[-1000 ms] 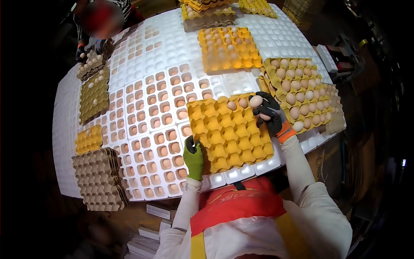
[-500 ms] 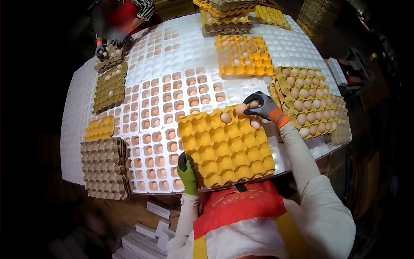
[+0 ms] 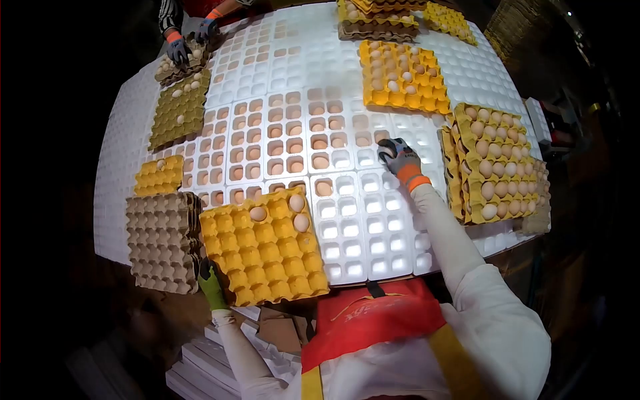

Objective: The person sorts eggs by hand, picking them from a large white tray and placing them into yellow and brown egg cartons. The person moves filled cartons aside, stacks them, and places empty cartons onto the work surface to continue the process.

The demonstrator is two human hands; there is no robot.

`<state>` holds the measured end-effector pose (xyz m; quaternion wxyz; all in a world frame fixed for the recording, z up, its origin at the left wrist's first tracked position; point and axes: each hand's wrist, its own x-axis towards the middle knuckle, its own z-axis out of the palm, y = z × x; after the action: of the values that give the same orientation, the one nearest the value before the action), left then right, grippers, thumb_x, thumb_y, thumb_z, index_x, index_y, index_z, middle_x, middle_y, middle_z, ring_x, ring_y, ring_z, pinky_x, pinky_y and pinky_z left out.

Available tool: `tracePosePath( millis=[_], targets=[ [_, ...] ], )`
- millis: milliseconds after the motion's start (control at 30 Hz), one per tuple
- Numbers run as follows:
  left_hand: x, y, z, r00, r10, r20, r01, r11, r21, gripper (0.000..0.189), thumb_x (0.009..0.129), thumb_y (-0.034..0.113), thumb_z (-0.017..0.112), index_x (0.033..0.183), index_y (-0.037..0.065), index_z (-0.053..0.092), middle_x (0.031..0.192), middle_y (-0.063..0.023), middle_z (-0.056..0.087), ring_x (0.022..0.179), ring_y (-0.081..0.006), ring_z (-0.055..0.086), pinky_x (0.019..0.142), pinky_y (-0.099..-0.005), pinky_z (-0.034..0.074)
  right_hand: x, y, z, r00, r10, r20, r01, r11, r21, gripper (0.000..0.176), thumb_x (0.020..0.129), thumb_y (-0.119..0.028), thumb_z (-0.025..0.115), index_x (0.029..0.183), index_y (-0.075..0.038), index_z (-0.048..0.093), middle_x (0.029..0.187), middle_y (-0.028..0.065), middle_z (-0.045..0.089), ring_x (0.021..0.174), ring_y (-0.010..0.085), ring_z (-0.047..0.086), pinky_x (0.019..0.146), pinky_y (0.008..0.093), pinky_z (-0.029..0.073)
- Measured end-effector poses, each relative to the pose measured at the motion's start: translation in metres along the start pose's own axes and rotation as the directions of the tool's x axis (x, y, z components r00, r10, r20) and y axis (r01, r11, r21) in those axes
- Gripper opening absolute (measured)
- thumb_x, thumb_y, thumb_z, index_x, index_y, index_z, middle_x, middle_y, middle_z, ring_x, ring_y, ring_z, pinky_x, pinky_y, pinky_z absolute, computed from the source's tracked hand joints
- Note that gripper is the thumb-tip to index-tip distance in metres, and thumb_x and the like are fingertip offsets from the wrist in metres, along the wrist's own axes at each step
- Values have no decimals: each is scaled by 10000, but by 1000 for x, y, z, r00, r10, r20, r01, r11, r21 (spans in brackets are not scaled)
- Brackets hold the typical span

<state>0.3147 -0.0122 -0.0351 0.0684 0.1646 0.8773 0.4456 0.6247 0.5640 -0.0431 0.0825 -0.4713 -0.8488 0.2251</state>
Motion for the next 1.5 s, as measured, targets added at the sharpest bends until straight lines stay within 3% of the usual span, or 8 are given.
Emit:
tracePosePath(
  millis=[433, 600, 733, 833, 967, 1167, 1300, 1500],
  targets=[
    [-6, 177, 113, 835, 516, 190, -539, 700, 468, 459, 805, 43, 712, 1253, 131, 663, 1259, -81, 660, 1142, -331, 591, 964, -451, 473, -44, -94, 33, 844, -413, -342, 431, 902, -25, 329, 866, -187, 693, 1193, -178, 661, 1152, 79, 604, 1087, 313, 535, 956, 477, 396],
    [30, 177, 128, 785, 455, 421, -619, 598, 509, 447, 838, 127, 689, 1279, 157, 624, 1276, -44, 629, 1054, -295, 610, 872, -447, 484, -117, -205, 16, 668, -617, 417, 721, 674, -158, 618, 736, -547, 805, 1175, -132, 675, 1162, 82, 595, 1045, 274, 597, 888, 420, 467],
    [41, 182, 123, 795, 394, 461, -586, 696, 416, 374, 767, 89, 737, 1137, 134, 702, 1130, -53, 705, 968, -293, 660, 819, -418, 523, -116, -205, 23, 715, -523, 463, 460, 851, 252, 528, 765, -331, 831, 1211, -109, 654, 1187, 86, 584, 1076, 246, 611, 893, 394, 516],
    [49, 176, 119, 797, 449, 403, -567, 788, 242, 215, 803, 147, 733, 1017, 127, 717, 964, -69, 693, 869, -294, 659, 761, -397, 530, -102, -161, 46, 778, -369, 509, -414, 308, 856, 500, 766, -89, 812, 1231, -78, 628, 1136, 82, 628, 1112, 225, 625, 901, 346, 553],
    [52, 148, 114, 872, 207, 444, -204, 977, -56, 273, 829, 115, 758, 1097, 81, 719, 1022, -49, 716, 891, -195, 682, 781, -325, 535, -88, -184, 32, 827, -551, 112, 418, 735, 534, 582, 769, -250, 809, 1285, -115, 579, 1278, 148, 571, 1112, 334, 627, 960, 396, 529],
    [60, 172, 115, 905, 4, 424, 168, 914, -368, 353, 901, 98, 742, 1233, 12, 659, 1086, -41, 692, 884, -114, 624, 738, -271, 528, -87, -192, 35, 864, -421, 276, 318, 882, 348, 417, 831, -327, 769, 1185, -134, 662, 1246, 103, 607, 1111, 297, 635, 899, 426, 531],
    [52, 221, 187, 843, 348, 410, -215, 917, -336, 353, 885, 115, 748, 1227, 74, 670, 1044, -47, 692, 876, -146, 659, 730, -283, 538, -92, -120, 24, 874, -197, 444, -450, 13, 893, 272, 921, -268, 755, 1092, -64, 700, 817, 13, 643, 631, 91, 585, 540, 244, 462],
    [44, 279, 315, 639, 559, 528, -679, 733, 47, 333, 869, 217, 724, 1196, 168, 683, 1132, -68, 679, 977, -322, 664, 815, -423, 543, -90, -39, 10, 980, -8, -200, 105, 874, 474, 271, 845, -267, 799, 1036, -88, 727, 978, 79, 686, 859, 241, 671, 736, 363, 535]
  ],
)
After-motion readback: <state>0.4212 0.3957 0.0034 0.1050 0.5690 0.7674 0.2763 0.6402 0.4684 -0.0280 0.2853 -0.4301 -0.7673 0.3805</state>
